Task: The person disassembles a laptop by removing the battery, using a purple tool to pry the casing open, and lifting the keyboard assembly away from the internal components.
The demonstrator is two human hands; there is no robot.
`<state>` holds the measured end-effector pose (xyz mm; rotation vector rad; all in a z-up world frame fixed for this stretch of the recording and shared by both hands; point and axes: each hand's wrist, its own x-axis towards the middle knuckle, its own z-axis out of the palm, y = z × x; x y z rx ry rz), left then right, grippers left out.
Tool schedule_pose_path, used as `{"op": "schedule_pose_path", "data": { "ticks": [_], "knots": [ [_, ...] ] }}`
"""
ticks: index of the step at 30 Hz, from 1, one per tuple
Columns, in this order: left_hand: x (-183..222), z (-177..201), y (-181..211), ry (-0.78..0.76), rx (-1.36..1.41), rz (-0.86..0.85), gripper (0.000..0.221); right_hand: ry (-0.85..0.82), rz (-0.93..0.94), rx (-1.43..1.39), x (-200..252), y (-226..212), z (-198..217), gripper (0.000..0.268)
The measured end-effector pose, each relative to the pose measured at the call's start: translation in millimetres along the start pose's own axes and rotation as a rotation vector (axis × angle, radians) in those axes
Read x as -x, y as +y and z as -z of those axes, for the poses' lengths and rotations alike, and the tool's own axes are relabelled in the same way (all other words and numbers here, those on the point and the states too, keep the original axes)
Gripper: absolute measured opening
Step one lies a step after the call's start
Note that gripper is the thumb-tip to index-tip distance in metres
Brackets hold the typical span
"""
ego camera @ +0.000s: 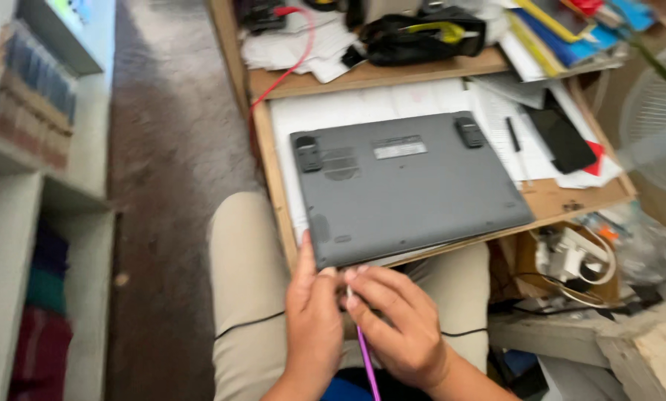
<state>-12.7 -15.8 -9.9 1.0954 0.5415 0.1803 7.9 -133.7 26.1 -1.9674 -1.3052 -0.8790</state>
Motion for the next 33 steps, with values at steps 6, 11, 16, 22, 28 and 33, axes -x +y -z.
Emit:
{"op": "schedule_pose_path", "data": {
  "ticks": [6, 11, 16, 22, 28, 33],
  "knots": [
    [0, -12, 2, 0.119, 0.268, 0.138, 0.074, 0.119, -0.325, -0.040, -51, 58, 63, 0.005],
    [-5, -12, -8, 0.157, 0.357, 0.145, 0.068, -0.389, -0.328, 0.521, -62, 207, 78, 0.014],
    [-67, 30, -79, -0.279, 0.716, 0.077, 0.046, -0.604, -0.363, 0.515, -66, 296, 63, 0.026],
    [-128, -11, -146, -0.926, 1.130, 0.220, 0.046, -0.852, -0.940, 0.319, -78, 302, 118, 0.022],
    [-123, 0, -158, -0.762, 1.072, 0.197, 0.046, -0.746, -1.077, 0.310, -13, 333, 116, 0.025],
    [-60, 49, -103, -0.451, 0.934, 0.116, 0.047, -0.160, -0.851, 0.213, 44, 274, 89, 0.038]
  ]
}}
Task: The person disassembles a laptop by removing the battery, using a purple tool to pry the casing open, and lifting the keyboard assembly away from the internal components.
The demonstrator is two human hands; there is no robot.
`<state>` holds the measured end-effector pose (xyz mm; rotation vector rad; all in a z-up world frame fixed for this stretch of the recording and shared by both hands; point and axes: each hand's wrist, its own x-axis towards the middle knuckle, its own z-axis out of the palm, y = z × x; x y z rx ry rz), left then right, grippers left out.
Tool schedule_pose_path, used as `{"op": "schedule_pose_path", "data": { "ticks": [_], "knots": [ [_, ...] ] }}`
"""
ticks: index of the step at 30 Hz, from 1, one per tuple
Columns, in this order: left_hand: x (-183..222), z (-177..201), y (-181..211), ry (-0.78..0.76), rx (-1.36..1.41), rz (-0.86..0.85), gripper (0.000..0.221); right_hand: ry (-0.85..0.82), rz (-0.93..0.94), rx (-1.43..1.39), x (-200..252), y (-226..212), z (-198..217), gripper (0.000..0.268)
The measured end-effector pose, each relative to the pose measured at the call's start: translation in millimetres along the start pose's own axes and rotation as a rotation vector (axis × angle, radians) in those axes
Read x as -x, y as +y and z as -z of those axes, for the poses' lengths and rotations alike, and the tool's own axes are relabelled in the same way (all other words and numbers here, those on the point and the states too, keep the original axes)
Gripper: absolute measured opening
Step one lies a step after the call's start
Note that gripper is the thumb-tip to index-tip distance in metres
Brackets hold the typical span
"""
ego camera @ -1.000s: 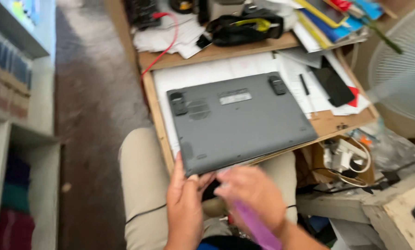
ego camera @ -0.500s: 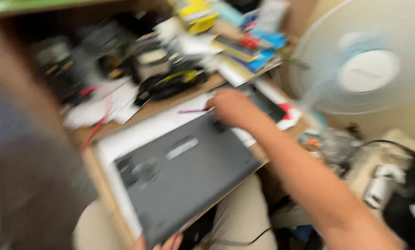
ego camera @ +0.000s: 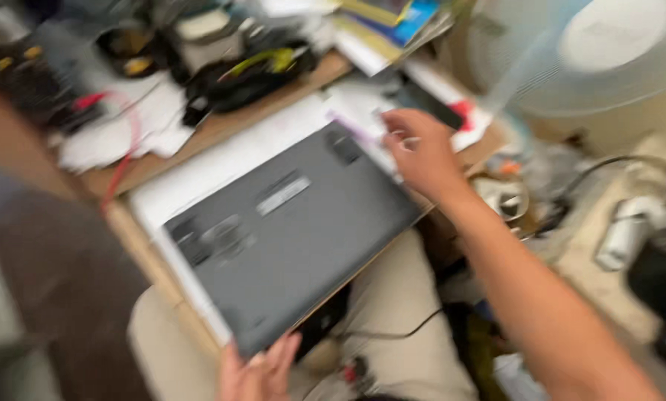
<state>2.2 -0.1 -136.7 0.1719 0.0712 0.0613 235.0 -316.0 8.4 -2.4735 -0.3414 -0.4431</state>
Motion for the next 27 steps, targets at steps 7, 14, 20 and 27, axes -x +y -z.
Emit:
{"op": "schedule_pose_path", "data": {
  "ticks": [7, 14, 20, 27],
  "knots": [
    [24, -154, -15, 0.674, -0.598, -0.116, 0.072, 0.069, -0.883, -1.124, 185, -171, -22, 0.018],
    [37, -199, -22, 0.591, -0.539, -0.050, 0.061, -0.077, -1.012, -1.227, 174, -243, -15, 0.015],
    [39, -189, -26, 0.578, -0.521, -0.080, 0.058, -0.048, -0.920, -1.225, 174, -241, -29, 0.016],
    [39, -188, -27, 0.619, -0.497, -0.042, 0.059, -0.043, -0.869, -1.239, 172, -238, -35, 0.016]
  ]
}}
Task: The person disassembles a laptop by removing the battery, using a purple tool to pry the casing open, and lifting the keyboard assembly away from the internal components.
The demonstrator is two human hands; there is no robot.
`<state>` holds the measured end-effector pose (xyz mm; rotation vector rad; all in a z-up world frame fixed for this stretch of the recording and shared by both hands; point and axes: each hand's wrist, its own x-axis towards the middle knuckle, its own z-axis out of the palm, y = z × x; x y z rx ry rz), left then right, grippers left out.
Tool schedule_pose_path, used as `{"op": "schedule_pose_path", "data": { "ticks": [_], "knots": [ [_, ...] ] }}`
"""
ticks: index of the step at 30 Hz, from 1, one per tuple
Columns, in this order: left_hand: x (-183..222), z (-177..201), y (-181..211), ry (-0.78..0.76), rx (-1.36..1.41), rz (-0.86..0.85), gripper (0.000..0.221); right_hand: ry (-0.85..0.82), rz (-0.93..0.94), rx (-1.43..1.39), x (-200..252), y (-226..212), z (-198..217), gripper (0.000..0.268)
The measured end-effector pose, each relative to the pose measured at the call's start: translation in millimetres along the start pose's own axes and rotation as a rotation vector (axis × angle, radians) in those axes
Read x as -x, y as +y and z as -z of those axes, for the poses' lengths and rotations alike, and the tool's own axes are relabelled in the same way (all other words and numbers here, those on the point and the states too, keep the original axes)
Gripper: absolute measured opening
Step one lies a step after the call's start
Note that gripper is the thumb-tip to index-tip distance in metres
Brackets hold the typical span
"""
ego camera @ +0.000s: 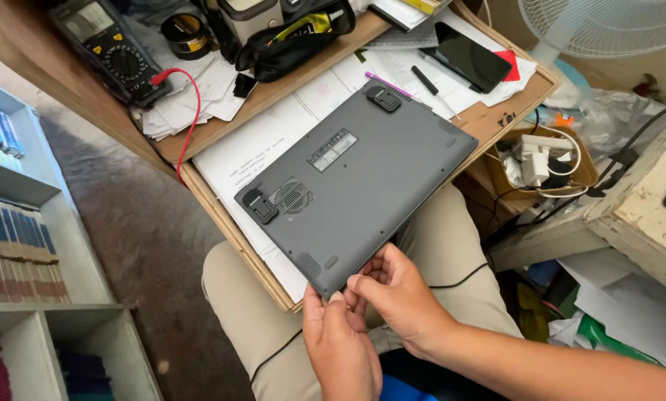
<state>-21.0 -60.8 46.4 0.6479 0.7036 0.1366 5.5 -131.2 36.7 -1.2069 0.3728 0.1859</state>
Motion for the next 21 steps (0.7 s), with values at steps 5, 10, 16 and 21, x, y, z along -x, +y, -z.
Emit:
{"op": "schedule_pose_path", "data": {
  "ticks": [5, 10, 16, 21],
  "knots": [
    [-6, 5, -5, -0.060, 0.030, -0.028, 0.064, 0.001, 0.044, -0.015, -7, 5, 9, 0.015],
    [-2, 2, 5, 0.014, -0.029, 0.037, 0.061, 0.146, 0.097, 0.072, -28, 19, 31, 0.022],
    [-8, 9, -1, -0.021, -0.025, -0.001, 0.063, 0.138, 0.110, 0.019, -39, 17, 40, 0.009],
    [-16, 20, -8, 0.042, -0.009, -0.054, 0.076, 0.195, 0.089, -0.046, -62, 0, 61, 0.013]
  ]
}}
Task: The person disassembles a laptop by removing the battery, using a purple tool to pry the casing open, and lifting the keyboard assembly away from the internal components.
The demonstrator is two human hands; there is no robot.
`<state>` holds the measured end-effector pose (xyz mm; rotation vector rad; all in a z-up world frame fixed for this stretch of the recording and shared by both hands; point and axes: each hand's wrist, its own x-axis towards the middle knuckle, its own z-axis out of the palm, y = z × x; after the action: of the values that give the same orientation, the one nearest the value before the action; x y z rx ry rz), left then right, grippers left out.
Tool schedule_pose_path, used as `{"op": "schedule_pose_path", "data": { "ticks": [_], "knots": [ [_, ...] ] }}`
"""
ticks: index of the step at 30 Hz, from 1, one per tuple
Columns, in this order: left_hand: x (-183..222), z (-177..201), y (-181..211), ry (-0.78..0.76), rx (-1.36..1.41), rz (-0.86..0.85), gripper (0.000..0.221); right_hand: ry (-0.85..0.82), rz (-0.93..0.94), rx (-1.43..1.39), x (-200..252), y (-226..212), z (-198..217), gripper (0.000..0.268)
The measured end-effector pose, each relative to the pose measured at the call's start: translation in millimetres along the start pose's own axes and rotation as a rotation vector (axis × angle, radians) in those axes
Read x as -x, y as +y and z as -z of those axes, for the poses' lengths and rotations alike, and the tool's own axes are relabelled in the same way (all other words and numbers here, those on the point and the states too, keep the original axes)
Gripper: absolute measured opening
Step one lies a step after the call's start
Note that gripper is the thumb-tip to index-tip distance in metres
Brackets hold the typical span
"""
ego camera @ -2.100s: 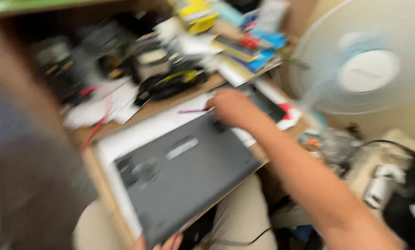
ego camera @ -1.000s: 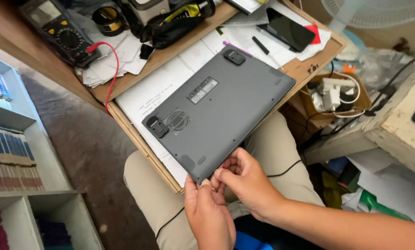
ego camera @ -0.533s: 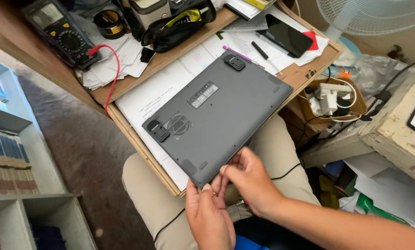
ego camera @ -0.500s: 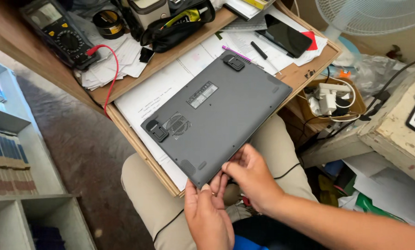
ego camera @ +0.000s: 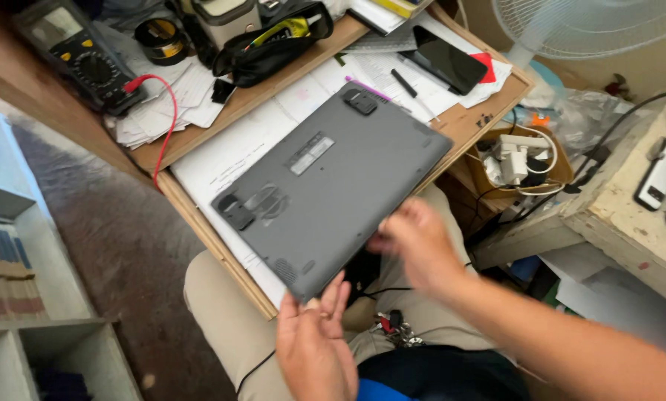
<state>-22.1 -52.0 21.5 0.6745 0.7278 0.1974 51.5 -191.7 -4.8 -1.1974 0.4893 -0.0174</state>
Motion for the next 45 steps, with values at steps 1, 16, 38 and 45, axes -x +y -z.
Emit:
{"op": "schedule_pose_path", "data": {
  "ticks": [1, 16, 38, 45],
  "knots": [
    [4, -4, 7, -0.009, -0.038, -0.004, 0.071, 0.046, 0.032, -0.020, -6, -15, 3, 0.024],
    [15, -16, 24, 0.027, -0.078, 0.076, 0.066, -0.120, 0.128, -0.033, -45, -61, 29, 0.127],
    [-1, 2, 52, 0.052, -0.168, 0.034, 0.059, 0.085, 0.142, -0.121, -65, -79, 69, 0.017],
    [-30, 50, 25, -0.049, -0.085, -0.163, 0.078, -0.031, -0.060, -0.017, -85, -90, 98, 0.012]
  ]
}}
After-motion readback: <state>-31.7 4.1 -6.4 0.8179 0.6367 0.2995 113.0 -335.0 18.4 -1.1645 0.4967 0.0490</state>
